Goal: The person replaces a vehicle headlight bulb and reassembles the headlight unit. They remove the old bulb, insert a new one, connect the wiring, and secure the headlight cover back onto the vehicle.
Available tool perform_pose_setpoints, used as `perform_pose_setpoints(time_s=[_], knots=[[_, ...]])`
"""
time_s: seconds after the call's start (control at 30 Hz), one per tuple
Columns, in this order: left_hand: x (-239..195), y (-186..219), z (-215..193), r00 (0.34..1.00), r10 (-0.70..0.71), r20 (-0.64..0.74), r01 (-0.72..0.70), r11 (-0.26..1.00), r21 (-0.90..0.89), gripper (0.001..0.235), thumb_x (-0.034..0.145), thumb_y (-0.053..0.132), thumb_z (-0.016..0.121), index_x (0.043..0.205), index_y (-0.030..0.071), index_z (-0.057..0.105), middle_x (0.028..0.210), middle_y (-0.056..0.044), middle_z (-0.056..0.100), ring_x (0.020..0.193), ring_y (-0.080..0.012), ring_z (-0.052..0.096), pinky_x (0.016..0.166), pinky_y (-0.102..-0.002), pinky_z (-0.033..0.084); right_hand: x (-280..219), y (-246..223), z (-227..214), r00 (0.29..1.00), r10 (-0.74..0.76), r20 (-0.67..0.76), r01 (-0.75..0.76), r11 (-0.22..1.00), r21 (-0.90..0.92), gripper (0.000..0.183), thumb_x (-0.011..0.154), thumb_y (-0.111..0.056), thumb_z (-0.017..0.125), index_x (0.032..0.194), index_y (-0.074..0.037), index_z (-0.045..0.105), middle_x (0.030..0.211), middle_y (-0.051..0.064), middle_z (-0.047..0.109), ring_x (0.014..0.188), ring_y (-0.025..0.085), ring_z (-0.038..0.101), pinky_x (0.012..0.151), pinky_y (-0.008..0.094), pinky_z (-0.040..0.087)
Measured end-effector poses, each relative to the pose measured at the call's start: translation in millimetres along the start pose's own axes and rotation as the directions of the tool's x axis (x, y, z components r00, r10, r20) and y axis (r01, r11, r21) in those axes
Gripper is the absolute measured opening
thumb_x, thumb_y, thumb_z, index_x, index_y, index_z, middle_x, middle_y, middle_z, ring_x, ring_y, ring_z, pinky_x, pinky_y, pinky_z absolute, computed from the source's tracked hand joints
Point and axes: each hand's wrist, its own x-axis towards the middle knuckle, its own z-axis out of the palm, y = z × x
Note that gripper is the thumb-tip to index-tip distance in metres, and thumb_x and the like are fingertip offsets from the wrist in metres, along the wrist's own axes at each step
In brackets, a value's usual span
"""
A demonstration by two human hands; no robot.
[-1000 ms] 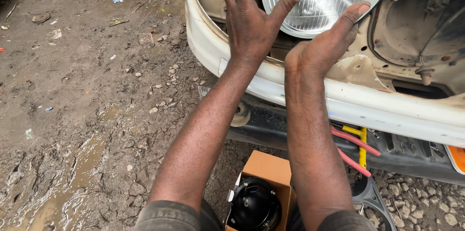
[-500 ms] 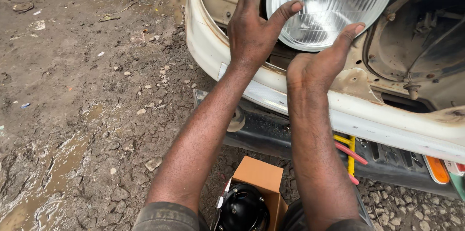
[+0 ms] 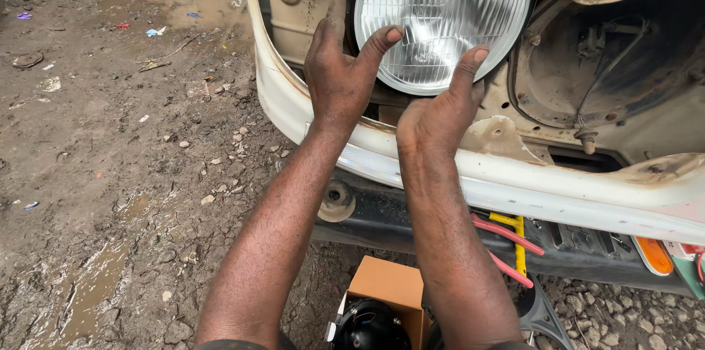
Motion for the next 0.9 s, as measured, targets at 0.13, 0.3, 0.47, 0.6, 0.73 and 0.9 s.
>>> perform_pose_setpoints(time_s=[0.13, 0.3, 0.47, 0.6, 0.73, 0.9], knots=[[-2, 6, -2, 1.000, -0.004, -0.012, 0.005, 1.000, 0.011, 0.102, 0.096, 0.068, 0.068, 0.161, -0.002, 0.033, 0.136, -0.023, 0.063, 0.135, -0.0296, 0.065, 0.107, -0.043, 0.061, -2, -5, 2, 1.000, 0.023, -0.007, -0.023, 1.000, 0.013, 0.114, 0.082, -0.062, 0.074, 0.155, -0.004, 0.009, 0.158, 0.024, 0.021, 0.158, 0.035, 0.015, 0.127, 0.065, 0.021], [4, 17, -3, 0.998, -0.045, 0.040, 0.047, 0.998, -0.030, 0.103, 0.094, 0.066, 0.069, 0.159, -0.004, 0.031, 0.150, -0.032, 0.051, 0.146, -0.0367, 0.052, 0.115, -0.050, 0.053, -1, -13, 6, 0.998, 0.027, -0.061, -0.028, 1.000, -0.014, 0.113, 0.081, -0.063, 0.073, 0.156, -0.004, 0.011, 0.158, 0.023, 0.024, 0.156, 0.034, 0.017, 0.126, 0.063, 0.021], [1, 26, -4, 0.995, -0.098, 0.018, 0.098, 0.995, 0.017, 0.101, 0.092, 0.065, 0.070, 0.159, -0.001, 0.035, 0.155, -0.028, 0.051, 0.148, -0.0370, 0.051, 0.121, -0.051, 0.045, -2, -20, 6, 0.993, 0.085, -0.086, -0.084, 0.996, 0.011, 0.112, 0.080, -0.060, 0.074, 0.155, -0.005, 0.012, 0.158, 0.022, 0.024, 0.155, 0.033, 0.019, 0.124, 0.065, 0.020], [4, 31, -7, 0.992, -0.119, 0.030, 0.119, 0.993, 0.025, 0.101, 0.091, 0.064, 0.071, 0.159, -0.001, 0.035, 0.156, -0.029, 0.048, 0.148, -0.0380, 0.046, 0.121, -0.051, 0.040, -6, -25, 8, 0.991, 0.125, -0.050, -0.124, 0.992, 0.031, 0.106, 0.083, -0.056, 0.071, 0.156, -0.007, 0.013, 0.160, 0.019, 0.024, 0.154, 0.031, 0.019, 0.122, 0.065, 0.017], [1, 33, -7, 0.993, -0.118, 0.015, 0.118, 0.992, 0.042, 0.096, 0.095, 0.066, 0.065, 0.159, 0.002, 0.037, 0.158, -0.027, 0.049, 0.152, -0.0366, 0.047, 0.124, -0.051, 0.041, -10, -28, 7, 0.995, 0.082, 0.055, -0.087, 0.991, 0.097, 0.101, 0.089, -0.053, 0.071, 0.157, -0.002, 0.016, 0.161, 0.022, 0.027, 0.156, 0.035, 0.023, 0.126, 0.064, 0.019], [2, 30, -3, 0.991, -0.130, 0.034, 0.126, 0.988, 0.086, 0.095, 0.097, 0.067, 0.059, 0.160, 0.002, 0.033, 0.158, -0.029, 0.044, 0.152, -0.0401, 0.042, 0.122, -0.055, 0.040, -8, -29, 7, 0.990, 0.139, 0.018, -0.140, 0.987, 0.078, 0.103, 0.086, -0.053, 0.070, 0.157, -0.006, 0.011, 0.161, 0.022, 0.024, 0.156, 0.035, 0.019, 0.124, 0.068, 0.017]])
